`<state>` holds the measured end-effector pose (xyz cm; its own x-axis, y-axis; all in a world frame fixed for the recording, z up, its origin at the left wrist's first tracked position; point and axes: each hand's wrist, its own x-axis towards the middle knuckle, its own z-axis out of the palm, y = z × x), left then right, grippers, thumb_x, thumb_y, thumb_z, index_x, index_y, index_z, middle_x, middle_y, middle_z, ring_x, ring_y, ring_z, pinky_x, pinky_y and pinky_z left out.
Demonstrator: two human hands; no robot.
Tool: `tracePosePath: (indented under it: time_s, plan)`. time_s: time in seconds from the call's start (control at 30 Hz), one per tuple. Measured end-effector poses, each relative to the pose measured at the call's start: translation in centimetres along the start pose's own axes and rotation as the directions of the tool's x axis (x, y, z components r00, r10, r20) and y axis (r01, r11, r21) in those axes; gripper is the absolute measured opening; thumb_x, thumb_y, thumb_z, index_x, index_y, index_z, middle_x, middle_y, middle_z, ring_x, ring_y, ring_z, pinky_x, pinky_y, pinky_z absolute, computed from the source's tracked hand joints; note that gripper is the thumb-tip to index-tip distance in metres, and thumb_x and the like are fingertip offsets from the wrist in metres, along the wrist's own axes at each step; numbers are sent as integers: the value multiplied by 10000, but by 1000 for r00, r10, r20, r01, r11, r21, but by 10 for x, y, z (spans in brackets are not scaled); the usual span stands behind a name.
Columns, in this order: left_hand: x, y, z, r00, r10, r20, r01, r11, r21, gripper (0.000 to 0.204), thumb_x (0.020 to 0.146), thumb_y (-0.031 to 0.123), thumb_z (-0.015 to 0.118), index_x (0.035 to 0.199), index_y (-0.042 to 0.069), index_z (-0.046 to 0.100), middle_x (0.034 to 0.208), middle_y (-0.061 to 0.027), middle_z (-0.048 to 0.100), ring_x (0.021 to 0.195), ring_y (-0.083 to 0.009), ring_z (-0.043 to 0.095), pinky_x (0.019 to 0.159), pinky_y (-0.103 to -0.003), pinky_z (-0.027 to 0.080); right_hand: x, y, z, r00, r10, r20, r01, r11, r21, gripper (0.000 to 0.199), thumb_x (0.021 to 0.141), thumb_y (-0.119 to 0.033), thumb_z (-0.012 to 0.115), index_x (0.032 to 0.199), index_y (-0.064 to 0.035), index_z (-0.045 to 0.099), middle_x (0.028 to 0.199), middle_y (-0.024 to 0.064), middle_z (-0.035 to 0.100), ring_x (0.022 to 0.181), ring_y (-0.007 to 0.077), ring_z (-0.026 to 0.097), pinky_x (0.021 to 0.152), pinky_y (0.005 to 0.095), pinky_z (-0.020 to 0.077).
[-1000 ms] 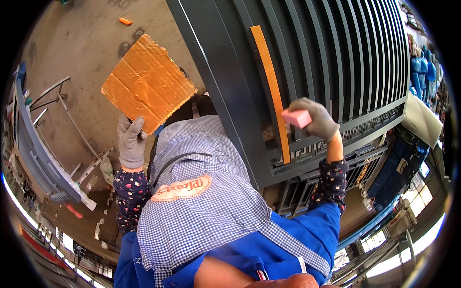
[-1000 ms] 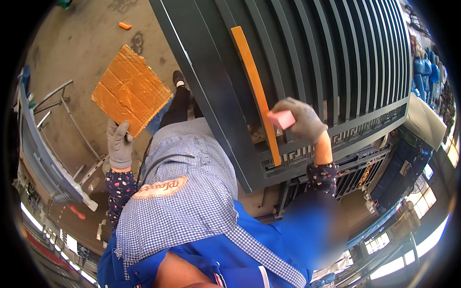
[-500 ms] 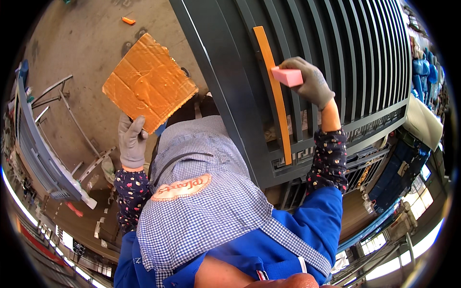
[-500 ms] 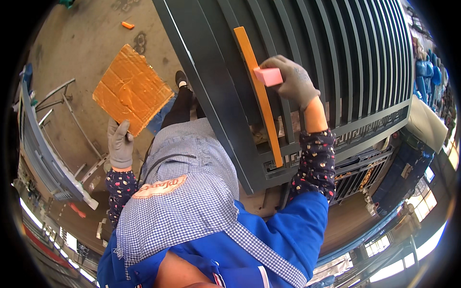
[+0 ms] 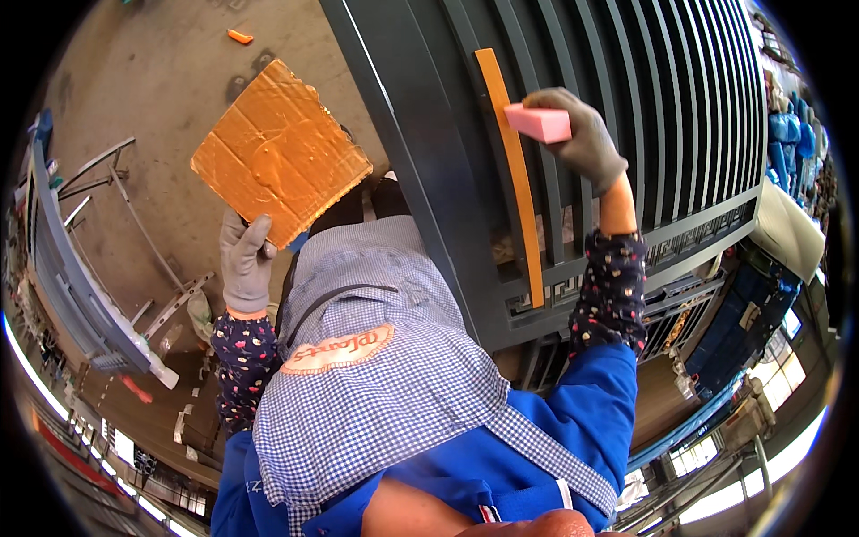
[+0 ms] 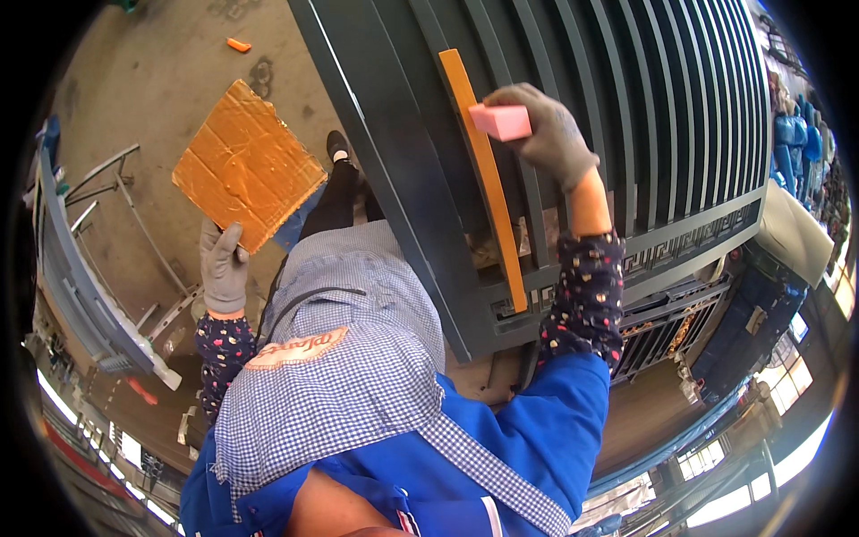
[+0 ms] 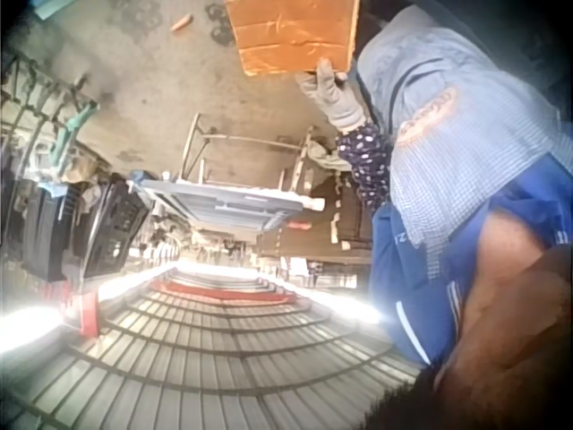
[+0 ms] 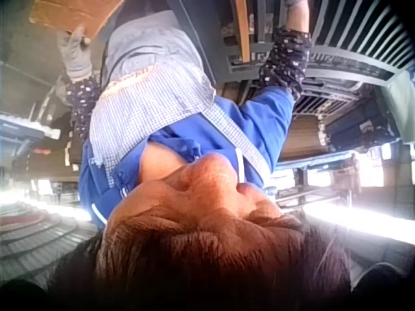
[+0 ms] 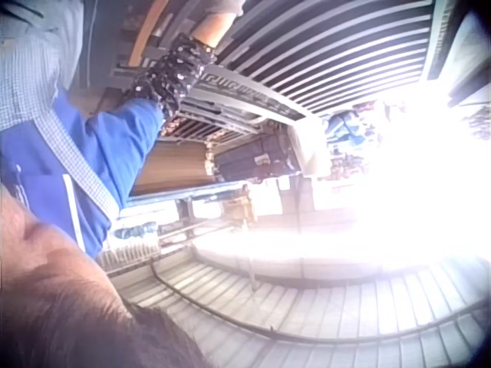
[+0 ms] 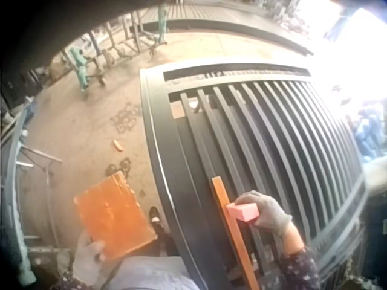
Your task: The person applies gold leaf to a dark metal gate using a pink sponge and a cardboard palette. They repeatedly rub the sponge along the gate's horizontal bars and decorative patterns, occasionally dipping the sponge into a container to reload the gold material.
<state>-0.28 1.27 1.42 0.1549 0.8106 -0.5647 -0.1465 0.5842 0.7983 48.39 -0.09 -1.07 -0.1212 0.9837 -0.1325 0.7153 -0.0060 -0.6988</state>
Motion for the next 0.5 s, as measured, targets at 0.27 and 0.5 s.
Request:
tracePosePath:
  time_s: [0.27, 0.5]
  plan:
    - [1, -1, 2, 1000, -3, -28, 2, 1000, -5, 452, 950, 96, 686, 1387, 116, 572, 1181, 36, 677, 819, 6, 597, 560, -120, 426, 7, 14, 2, 994, 18, 107, -14, 999, -31, 360, 779, -4, 771, 1122, -85, 699, 1121, 81, 716, 1050, 297, 699, 922, 368, 556]
    - [-1, -6, -4, 999, -31, -17, 30, 998, -46, 451, 950, 63, 663, 1388, 111, 564, 1174, 39, 675, 776, 16, 576, 549, -127, 419, -60, -7, -8, 898, 189, 397, -171, 982, -80, 368, 744, 22, 751, 1090, -91, 700, 1077, 88, 704, 1059, 312, 692, 910, 379, 552]
